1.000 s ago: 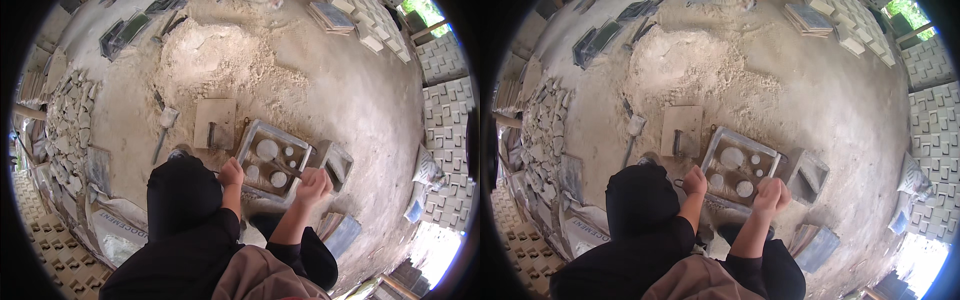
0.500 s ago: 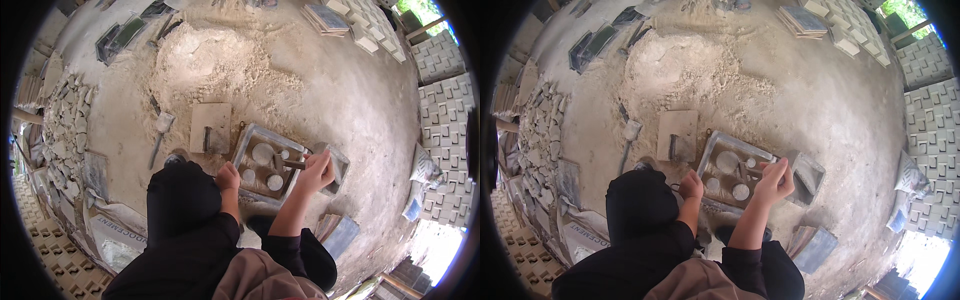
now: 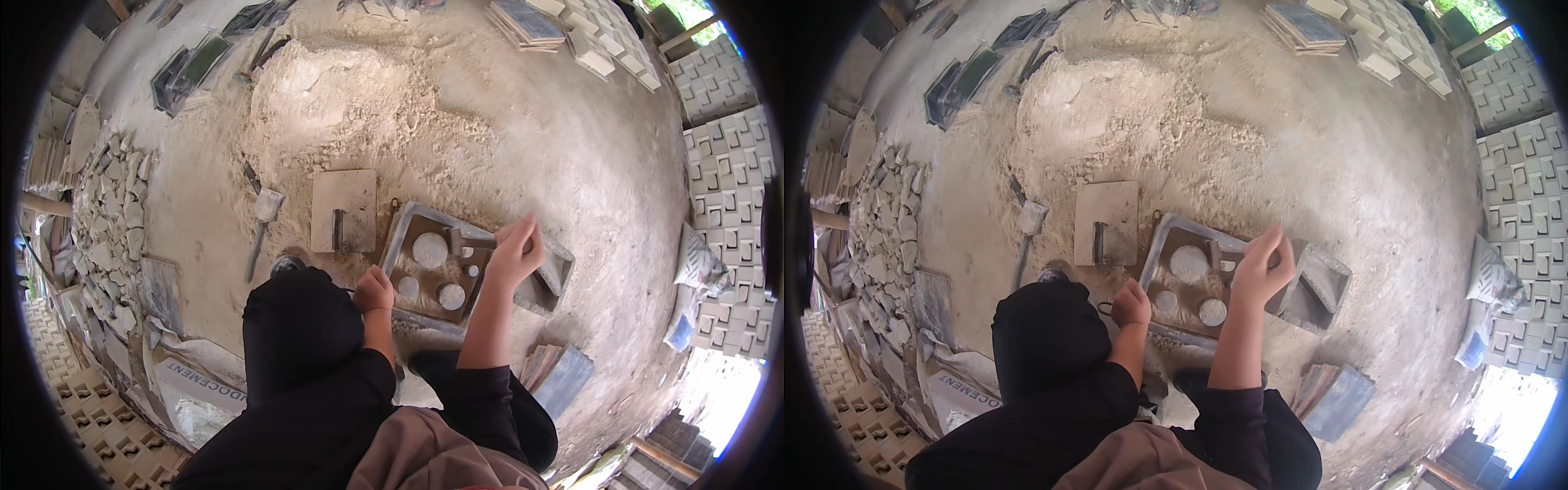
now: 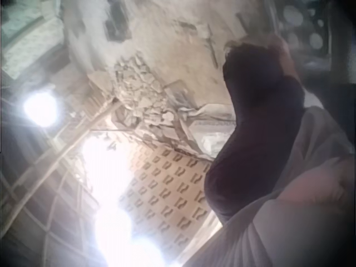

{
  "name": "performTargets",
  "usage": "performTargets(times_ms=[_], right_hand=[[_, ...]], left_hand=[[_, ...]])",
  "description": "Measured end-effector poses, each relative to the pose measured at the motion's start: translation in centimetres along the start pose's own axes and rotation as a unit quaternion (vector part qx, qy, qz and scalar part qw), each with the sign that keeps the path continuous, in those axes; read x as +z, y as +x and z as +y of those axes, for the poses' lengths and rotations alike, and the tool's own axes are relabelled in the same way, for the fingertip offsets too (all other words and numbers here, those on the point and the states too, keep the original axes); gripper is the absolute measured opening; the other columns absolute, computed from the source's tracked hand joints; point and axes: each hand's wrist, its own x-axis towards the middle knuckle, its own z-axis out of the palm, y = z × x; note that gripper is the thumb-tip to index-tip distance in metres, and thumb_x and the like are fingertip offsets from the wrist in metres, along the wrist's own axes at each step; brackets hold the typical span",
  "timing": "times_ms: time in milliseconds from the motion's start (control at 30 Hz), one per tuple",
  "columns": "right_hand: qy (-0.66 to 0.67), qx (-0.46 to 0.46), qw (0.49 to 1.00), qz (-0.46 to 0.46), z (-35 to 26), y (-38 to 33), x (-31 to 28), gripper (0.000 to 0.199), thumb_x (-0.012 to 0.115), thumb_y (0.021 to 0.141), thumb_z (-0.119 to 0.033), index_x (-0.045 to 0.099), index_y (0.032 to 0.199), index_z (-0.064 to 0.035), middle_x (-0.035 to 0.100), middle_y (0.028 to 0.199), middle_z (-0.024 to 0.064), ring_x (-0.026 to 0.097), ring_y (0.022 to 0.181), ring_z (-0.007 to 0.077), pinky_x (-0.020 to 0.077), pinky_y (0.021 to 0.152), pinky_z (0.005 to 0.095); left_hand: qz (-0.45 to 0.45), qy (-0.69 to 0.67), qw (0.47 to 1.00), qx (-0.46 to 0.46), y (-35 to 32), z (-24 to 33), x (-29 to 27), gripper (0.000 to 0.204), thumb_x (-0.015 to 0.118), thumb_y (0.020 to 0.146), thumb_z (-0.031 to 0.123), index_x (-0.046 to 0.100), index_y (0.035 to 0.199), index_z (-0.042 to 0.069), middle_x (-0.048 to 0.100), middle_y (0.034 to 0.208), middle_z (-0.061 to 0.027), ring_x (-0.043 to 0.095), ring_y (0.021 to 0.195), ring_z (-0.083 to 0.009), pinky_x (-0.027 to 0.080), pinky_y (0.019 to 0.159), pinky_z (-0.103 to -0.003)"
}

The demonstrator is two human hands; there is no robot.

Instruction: The person molds bricks by packing sand into a circular mold inside a square frame and using a stick to level the surface.

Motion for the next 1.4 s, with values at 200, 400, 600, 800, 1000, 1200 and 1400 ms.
performTargets(times_ms=[200,400,600,800,1000,1200,1400], right_hand=[[0.039,-0.020,0.996,0.078,0.6,-0.2,-1.3,0.041,0.041,0.090,-0.018,0.035,0.051,-0.0076,0.034,0.043,-0.0028,0.028,0.041,0.0046,0.0213,0.040,0.0209],[0.153,0.012,0.988,-0.027,-1.0,-0.3,-2.2,0.041,0.041,0.089,-0.012,0.032,0.049,-0.0079,0.031,0.041,-0.0028,0.024,0.037,0.0060,0.0197,0.038,0.0243],[0.076,-0.001,0.992,-0.105,-0.1,-1.4,-3.1,0.041,0.041,0.088,-0.008,0.032,0.048,-0.0057,0.033,0.040,-0.0004,0.027,0.036,0.0066,0.0212,0.036,0.0239],[0.077,0.016,0.994,-0.077,0.6,-2.4,-4.0,0.044,0.043,0.087,-0.009,0.031,0.045,-0.0051,0.035,0.040,-0.0003,0.028,0.036,0.0052,0.0193,0.036,0.0234],[0.079,0.021,0.997,0.000,-1.0,-3.3,-4.6,0.044,0.045,0.088,-0.011,0.034,0.046,-0.0056,0.036,0.040,0.0000,0.028,0.037,0.0053,0.0184,0.037,0.0224],[0.068,0.024,0.997,0.008,-1.2,-2.8,-5.0,0.043,0.044,0.087,-0.011,0.036,0.045,-0.0059,0.035,0.041,-0.0014,0.028,0.037,0.0050,0.0180,0.036,0.0229],[0.041,0.047,0.997,-0.035,0.1,-1.7,-3.5,0.042,0.044,0.088,-0.013,0.036,0.048,-0.0054,0.035,0.041,-0.0023,0.028,0.039,0.0041,0.0177,0.037,0.0227]], left_hand=[[-0.014,0.005,1.000,0.001,-0.3,0.4,0.1,0.039,0.033,0.086,0.031,0.055,0.065,0.007,0.059,0.068,-0.0146,0.057,0.061,-0.0357,0.045,0.054,-0.046],[-0.003,0.008,1.000,-0.006,0.2,0.5,-0.2,0.039,0.033,0.086,0.032,0.056,0.065,0.007,0.059,0.066,-0.0142,0.057,0.060,-0.0353,0.045,0.052,-0.046],[-0.023,0.010,1.000,-0.016,0.0,0.5,-0.3,0.042,0.031,0.086,0.032,0.057,0.067,0.006,0.059,0.067,-0.0163,0.057,0.063,-0.0368,0.045,0.055,-0.047],[-0.003,0.007,1.000,-0.006,0.0,0.4,0.1,0.040,0.032,0.086,0.031,0.057,0.065,0.007,0.060,0.066,-0.0152,0.057,0.060,-0.0362,0.046,0.053,-0.047],[-0.005,0.003,1.000,-0.005,0.3,-0.4,0.1,0.040,0.032,0.086,0.031,0.058,0.066,0.007,0.060,0.067,-0.0145,0.058,0.062,-0.0362,0.045,0.055,-0.048],[-0.033,0.005,0.999,-0.033,-0.2,-0.1,-0.3,0.041,0.031,0.086,0.032,0.058,0.069,0.008,0.060,0.069,-0.0153,0.057,0.064,-0.0369,0.045,0.057,-0.048],[-0.035,0.014,0.999,-0.027,0.1,0.9,-0.4,0.042,0.031,0.087,0.033,0.059,0.069,0.007,0.060,0.069,-0.0167,0.057,0.063,-0.0371,0.045,0.057,-0.048]])
